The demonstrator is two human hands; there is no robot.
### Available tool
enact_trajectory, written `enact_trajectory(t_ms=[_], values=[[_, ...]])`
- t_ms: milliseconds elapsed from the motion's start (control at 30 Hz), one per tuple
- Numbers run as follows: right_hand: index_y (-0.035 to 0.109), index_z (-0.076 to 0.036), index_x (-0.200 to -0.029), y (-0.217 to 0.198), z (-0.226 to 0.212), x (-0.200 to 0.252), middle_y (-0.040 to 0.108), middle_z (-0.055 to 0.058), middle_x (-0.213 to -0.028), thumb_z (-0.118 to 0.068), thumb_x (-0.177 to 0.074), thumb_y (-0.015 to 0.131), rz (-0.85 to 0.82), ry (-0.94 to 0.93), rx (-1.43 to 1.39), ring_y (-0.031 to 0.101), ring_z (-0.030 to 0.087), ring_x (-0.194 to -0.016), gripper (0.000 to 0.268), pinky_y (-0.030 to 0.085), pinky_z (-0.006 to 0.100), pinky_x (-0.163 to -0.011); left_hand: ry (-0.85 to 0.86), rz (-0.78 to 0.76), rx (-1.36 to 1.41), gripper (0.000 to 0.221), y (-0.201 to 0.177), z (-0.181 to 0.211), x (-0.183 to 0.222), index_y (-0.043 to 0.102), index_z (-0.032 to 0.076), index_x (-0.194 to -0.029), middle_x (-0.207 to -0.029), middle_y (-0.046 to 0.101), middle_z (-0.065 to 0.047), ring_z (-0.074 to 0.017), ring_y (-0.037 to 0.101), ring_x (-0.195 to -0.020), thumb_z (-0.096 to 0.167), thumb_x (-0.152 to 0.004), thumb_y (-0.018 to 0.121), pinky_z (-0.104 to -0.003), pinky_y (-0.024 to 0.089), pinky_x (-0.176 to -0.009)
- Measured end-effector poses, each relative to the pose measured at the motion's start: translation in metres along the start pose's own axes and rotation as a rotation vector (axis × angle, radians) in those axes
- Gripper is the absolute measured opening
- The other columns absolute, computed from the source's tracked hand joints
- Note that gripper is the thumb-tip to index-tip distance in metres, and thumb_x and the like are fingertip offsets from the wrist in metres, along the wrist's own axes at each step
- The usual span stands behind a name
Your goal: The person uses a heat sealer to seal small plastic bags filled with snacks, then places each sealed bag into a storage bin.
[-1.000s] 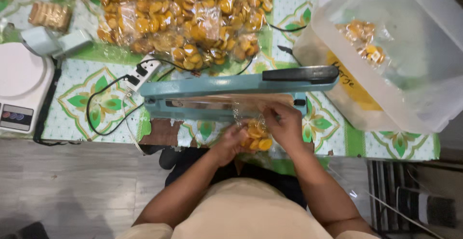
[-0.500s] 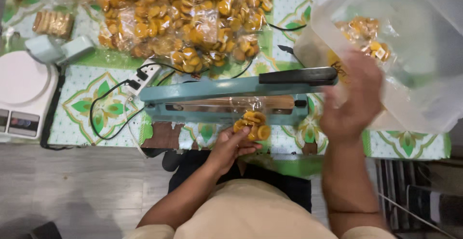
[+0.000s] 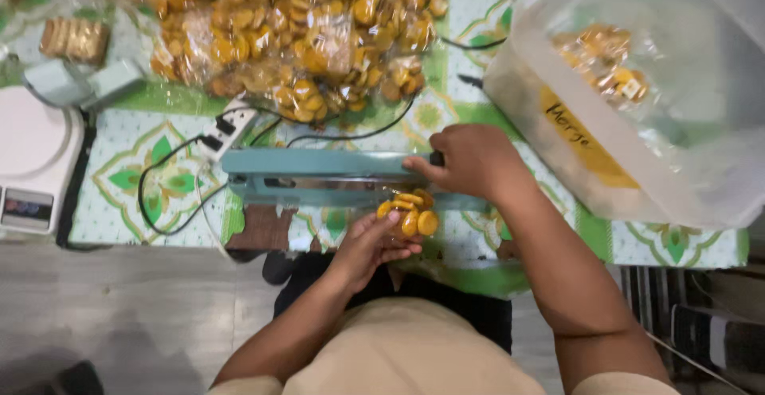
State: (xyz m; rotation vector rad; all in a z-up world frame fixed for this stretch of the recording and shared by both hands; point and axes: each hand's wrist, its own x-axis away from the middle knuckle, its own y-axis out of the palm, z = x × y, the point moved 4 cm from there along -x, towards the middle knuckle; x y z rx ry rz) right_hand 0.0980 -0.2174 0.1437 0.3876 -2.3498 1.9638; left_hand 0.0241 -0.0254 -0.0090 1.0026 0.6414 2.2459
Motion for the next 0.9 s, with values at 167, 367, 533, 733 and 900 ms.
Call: enact_trajectory(t_ms=[167, 367, 533, 733, 900], values=[[0.073, -0.007, -0.076, 0.01, 0.01, 0.001, 0.07, 0.016, -0.078, -0.067, -0.09, 0.055, 0.016, 0.002, -0.009, 0.068, 0.039, -0.075, 0.064, 0.052, 0.051, -0.066, 0.242, 0.126, -0.124, 0.062, 0.0, -0.01, 0.001, 0.032, 0.01, -0.14, -0.119, 0.067, -0.02, -0.0271, 0.073, -0.097, 0.027, -0.093, 0.068, -0.038, 0.062, -0.082], [0.072, -0.006, -0.074, -0.001, 0.0, 0.001, 0.07, 0.016, -0.077, -0.066, -0.089, 0.056, 0.007, 0.019, -0.039, 0.068, 0.038, -0.075, 0.064, 0.052, 0.05, -0.067, 0.548, 0.032, -0.452, 0.072, 0.013, 0.008, 0.016, 0.029, 0.011, -0.15, -0.138, 0.052, -0.014, -0.0205, 0.058, -0.128, 0.015, -0.094, 0.074, -0.037, 0.054, -0.104], [0.072, -0.007, -0.074, 0.0, 0.002, 0.0, 0.07, 0.016, -0.077, -0.065, -0.089, 0.057, 0.005, 0.036, -0.034, 0.068, 0.039, -0.077, 0.062, 0.052, 0.05, -0.068, 0.524, -0.088, -0.531, 0.062, 0.019, 0.021, 0.009, 0.04, 0.01, -0.152, -0.14, 0.058, -0.009, -0.0172, 0.058, -0.128, 0.018, -0.099, 0.071, -0.033, 0.049, -0.109], [0.072, -0.007, -0.073, 0.0, -0.001, 0.002, 0.071, 0.015, -0.078, -0.064, -0.089, 0.059, 0.027, 0.026, -0.054, 0.067, 0.039, -0.076, 0.061, 0.052, 0.051, -0.067, 0.474, -0.128, -0.422, 0.056, 0.028, 0.026, 0.01, 0.046, 0.008, -0.15, -0.139, 0.059, -0.008, -0.0162, 0.058, -0.126, 0.017, -0.1, 0.07, -0.033, 0.051, -0.105], [0.071, -0.006, -0.073, 0.002, 0.0, 0.001, 0.07, 0.015, -0.077, -0.064, -0.09, 0.059, 0.018, 0.035, -0.044, 0.067, 0.039, -0.076, 0.061, 0.052, 0.051, -0.066, 0.503, -0.102, -0.442, 0.057, 0.029, 0.029, 0.01, 0.047, 0.008, -0.149, -0.139, 0.059, -0.008, -0.016, 0.058, -0.126, 0.017, -0.098, 0.072, -0.032, 0.051, -0.106]])
